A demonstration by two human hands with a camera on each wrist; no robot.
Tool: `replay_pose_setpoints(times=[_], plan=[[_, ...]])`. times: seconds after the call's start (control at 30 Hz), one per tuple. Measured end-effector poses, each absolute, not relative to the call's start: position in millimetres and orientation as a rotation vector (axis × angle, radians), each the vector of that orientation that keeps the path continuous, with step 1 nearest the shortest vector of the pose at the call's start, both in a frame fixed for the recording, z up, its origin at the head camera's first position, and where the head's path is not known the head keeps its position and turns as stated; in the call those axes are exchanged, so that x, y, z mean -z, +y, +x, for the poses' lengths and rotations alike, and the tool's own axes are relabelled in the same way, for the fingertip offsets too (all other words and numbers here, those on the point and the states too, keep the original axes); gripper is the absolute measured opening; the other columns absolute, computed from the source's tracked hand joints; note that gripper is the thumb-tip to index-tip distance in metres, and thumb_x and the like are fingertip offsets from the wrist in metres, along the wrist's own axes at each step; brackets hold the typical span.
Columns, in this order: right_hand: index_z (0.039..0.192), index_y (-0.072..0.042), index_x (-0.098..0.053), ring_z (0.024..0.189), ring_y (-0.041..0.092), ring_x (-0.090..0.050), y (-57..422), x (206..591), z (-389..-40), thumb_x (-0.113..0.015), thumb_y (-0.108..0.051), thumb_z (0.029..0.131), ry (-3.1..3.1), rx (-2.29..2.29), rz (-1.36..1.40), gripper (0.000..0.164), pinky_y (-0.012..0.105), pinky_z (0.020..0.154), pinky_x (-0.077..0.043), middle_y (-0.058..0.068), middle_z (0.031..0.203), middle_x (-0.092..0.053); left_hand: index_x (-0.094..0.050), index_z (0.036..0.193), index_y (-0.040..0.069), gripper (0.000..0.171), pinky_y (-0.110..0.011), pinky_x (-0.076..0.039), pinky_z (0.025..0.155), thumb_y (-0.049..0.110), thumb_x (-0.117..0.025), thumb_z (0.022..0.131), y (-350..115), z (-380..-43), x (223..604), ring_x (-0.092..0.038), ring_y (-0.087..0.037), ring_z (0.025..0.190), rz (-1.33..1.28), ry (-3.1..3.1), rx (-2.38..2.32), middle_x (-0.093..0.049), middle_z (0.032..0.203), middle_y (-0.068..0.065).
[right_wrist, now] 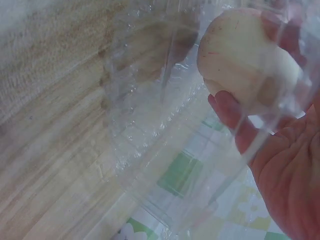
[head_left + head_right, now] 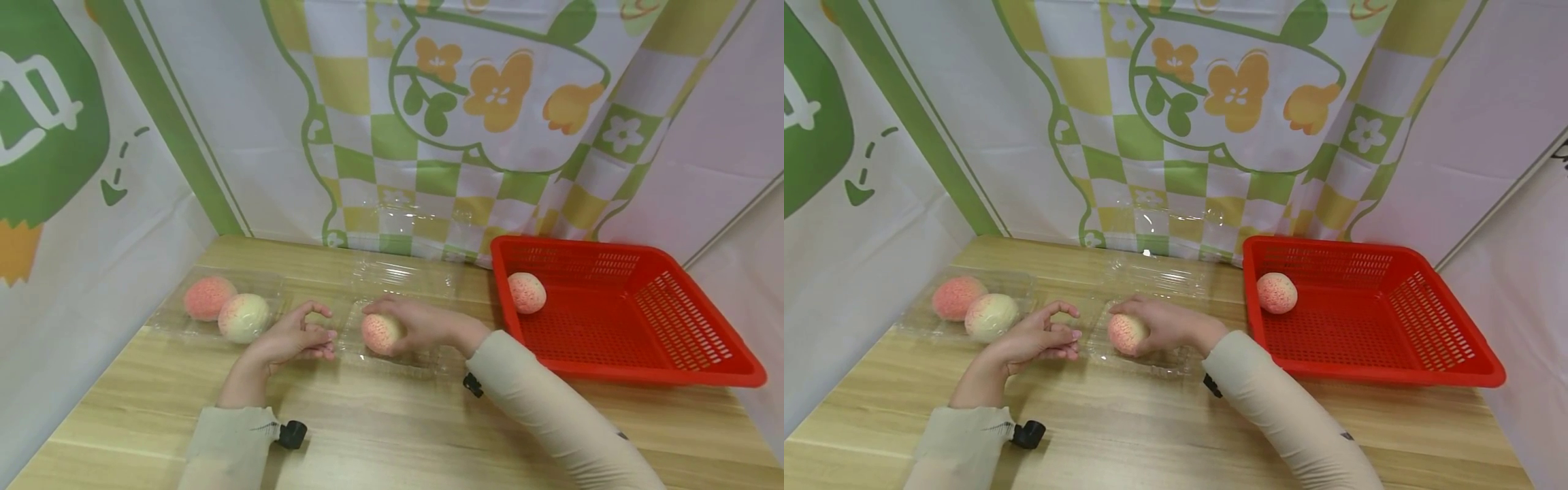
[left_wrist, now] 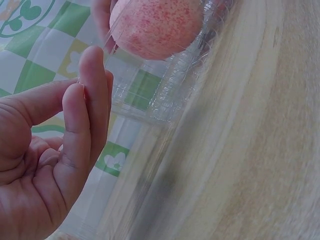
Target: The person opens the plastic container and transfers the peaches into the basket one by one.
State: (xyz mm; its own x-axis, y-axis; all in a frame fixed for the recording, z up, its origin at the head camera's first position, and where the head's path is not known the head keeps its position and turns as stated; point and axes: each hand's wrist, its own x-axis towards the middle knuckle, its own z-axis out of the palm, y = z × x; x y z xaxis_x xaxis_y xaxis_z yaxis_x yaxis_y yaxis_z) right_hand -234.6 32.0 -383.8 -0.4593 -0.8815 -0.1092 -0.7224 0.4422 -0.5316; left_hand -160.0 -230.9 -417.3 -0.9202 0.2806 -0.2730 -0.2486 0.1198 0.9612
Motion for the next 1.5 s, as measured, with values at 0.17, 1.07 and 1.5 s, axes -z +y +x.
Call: replay_pose_setpoints(times=[0.17, 1.07, 1.5], plan=[[0.148, -0.009, -0.044, 0.131, 0.03, -0.05, 34.7, 380.9, -235.0, -0.08, -0.01, 0.079, 2.34, 0.609, -1.359, 0.077, 0.046, 0.109, -0.045, 0.014, 0.149, -0.045, -0.027, 0.136, -0.006, 0.049, -0.019, -0.058, 0.064, 0.001, -0.057, 0.098, -231.8, -160.1, 417.5, -0.073, -0.014, 0.073, 0.041, 2.019, -1.859, -0.07, 0.09, -0.012], [0.144, -0.008, -0.047, 0.131, 0.029, -0.05, 55.0, 358.8, -231.9, -0.079, -0.01, 0.08, 2.415, 0.763, -1.462, 0.072, 0.046, 0.106, -0.048, 0.011, 0.145, -0.05, -0.027, 0.136, -0.005, 0.048, -0.019, -0.058, 0.064, 0.0, -0.055, 0.098, -231.3, -160.4, 417.0, -0.072, -0.014, 0.074, 0.026, 2.038, -1.835, -0.069, 0.088, -0.011], [0.144, -0.012, -0.049, 0.134, 0.026, -0.048, 67.3, 344.8, -228.9, -0.08, -0.011, 0.082, 2.423, 0.836, -1.407, 0.07, 0.044, 0.105, -0.049, 0.007, 0.147, -0.048, -0.027, 0.136, -0.005, 0.048, -0.018, -0.058, 0.064, -0.001, -0.056, 0.098, -231.2, -161.0, 417.6, -0.072, -0.014, 0.073, 0.029, 2.03, -1.841, -0.069, 0.089, -0.013]])
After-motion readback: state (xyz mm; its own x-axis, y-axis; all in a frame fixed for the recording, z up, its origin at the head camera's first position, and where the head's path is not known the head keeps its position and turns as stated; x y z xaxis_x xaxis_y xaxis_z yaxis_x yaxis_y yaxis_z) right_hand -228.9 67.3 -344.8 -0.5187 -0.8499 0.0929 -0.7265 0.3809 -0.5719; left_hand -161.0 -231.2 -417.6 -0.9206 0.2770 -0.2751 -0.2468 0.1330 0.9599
